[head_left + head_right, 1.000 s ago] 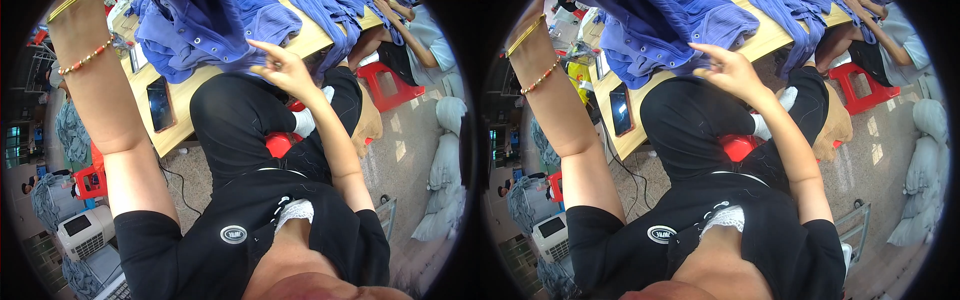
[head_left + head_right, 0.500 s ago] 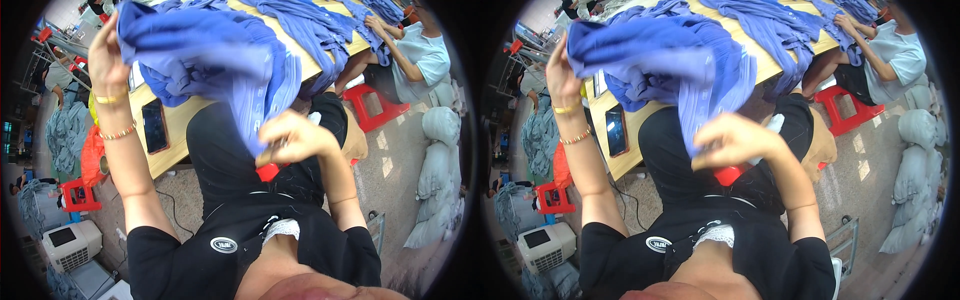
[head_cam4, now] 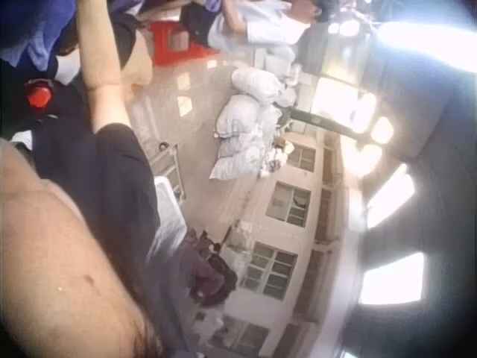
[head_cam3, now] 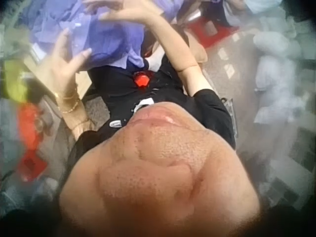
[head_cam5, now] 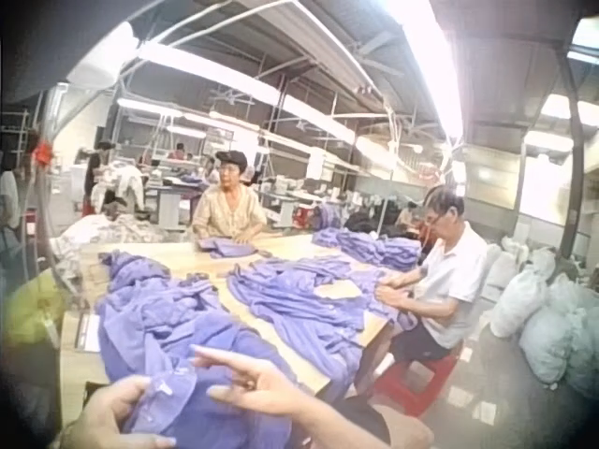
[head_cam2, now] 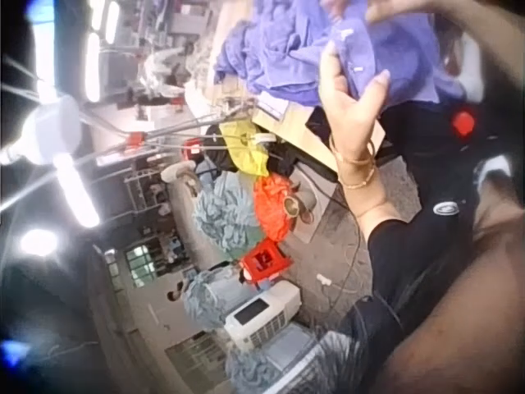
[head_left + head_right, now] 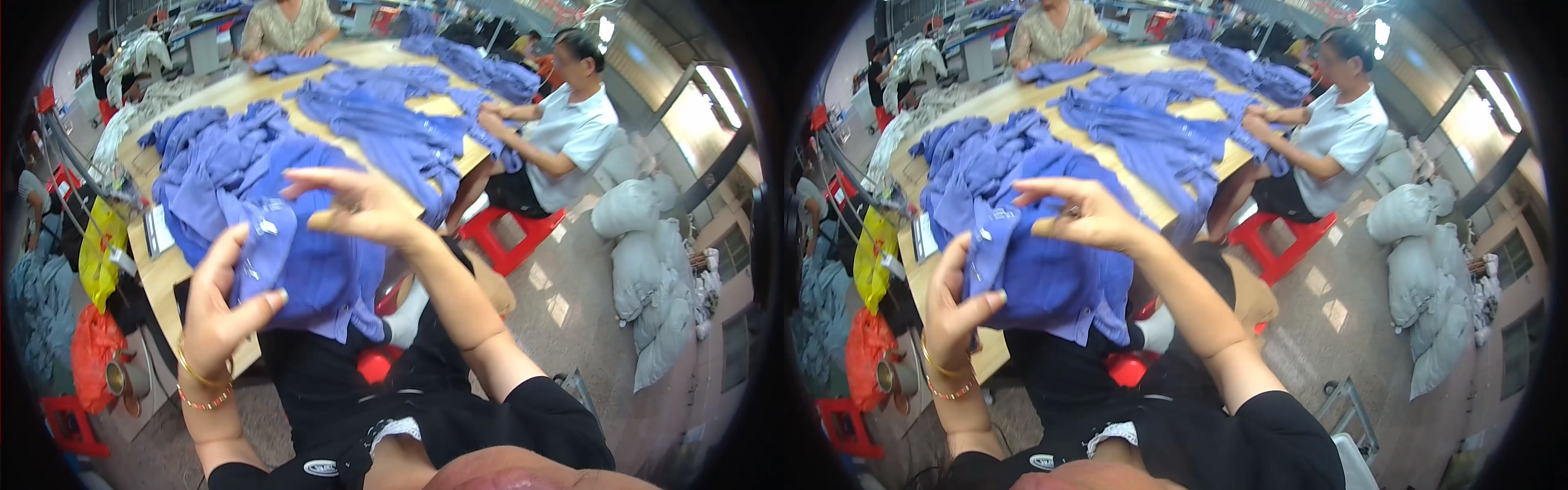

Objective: Trimming loose threads from blue garments using thread snips in a factory setting.

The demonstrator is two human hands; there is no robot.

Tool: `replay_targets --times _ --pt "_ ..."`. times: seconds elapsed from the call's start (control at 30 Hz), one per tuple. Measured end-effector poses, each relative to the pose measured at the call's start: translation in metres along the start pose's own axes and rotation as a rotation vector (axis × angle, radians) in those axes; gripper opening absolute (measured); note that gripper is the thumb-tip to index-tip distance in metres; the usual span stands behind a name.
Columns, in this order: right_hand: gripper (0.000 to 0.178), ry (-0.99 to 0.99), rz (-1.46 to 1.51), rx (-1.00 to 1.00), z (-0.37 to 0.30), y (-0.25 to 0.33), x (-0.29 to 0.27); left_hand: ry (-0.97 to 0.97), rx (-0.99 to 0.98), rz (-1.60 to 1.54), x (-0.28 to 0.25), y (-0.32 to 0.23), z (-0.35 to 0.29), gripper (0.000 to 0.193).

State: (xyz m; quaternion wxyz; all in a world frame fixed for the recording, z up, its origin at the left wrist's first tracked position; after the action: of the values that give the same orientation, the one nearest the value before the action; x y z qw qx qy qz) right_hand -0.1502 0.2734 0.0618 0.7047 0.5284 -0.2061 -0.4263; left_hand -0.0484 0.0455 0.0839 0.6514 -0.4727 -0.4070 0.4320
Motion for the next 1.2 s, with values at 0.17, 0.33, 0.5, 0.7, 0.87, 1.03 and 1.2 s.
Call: replay_targets --times 0.17,0.33,0.5,0.7,0.87,1.03,1.2 --pt "0.055 0.369 -0.048 0.017 0.044 -0.013 0.028 -0.021 0.095 -0.072 -0.006 -0.007 -0.020 0.066" --pt "0.028 0.286 -0.324 0.011 0.081 -0.027 0.024 -0.067 0.175 0.081 -0.023 -0.023 -0.029 0.067" --pt "0.030 -0.144 -0.387 0.022 0.100 -0.023 -0.025 -0.411 0.480 0.931 -0.072 0.009 -0.001 0.060" --pt "0.033 -0.293 -0.820 -0.364 0.080 0.040 -0.094 -0.467 0.541 1.041 -0.104 0.077 0.049 0.040" --pt "0.018 -0.323 -0.849 -0.287 0.045 0.081 -0.073 -0.625 0.663 0.896 -0.128 0.068 0.097 0.035" --pt "0.019 -0.352 -0.771 -0.191 0.030 0.087 -0.103 -0.576 0.581 0.028 -0.141 0.001 0.160 0.031" --pt "0.028 -0.470 -0.573 -0.377 -0.008 0.130 -0.143 -0.178 0.633 0.086 -0.114 -0.077 0.168 0.026"
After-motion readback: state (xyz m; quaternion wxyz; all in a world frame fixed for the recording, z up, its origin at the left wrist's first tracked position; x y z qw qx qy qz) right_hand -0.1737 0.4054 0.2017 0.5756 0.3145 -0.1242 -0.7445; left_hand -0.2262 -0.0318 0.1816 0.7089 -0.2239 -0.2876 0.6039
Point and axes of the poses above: each hand's wrist, its own z-axis towards the middle knuckle, its own x-axis out of the palm, y = z × x, the point moved 1 cm from there along z, towards the middle knuckle, and after that the axes turned 2 degrees about -y, right-handed, at the moved point
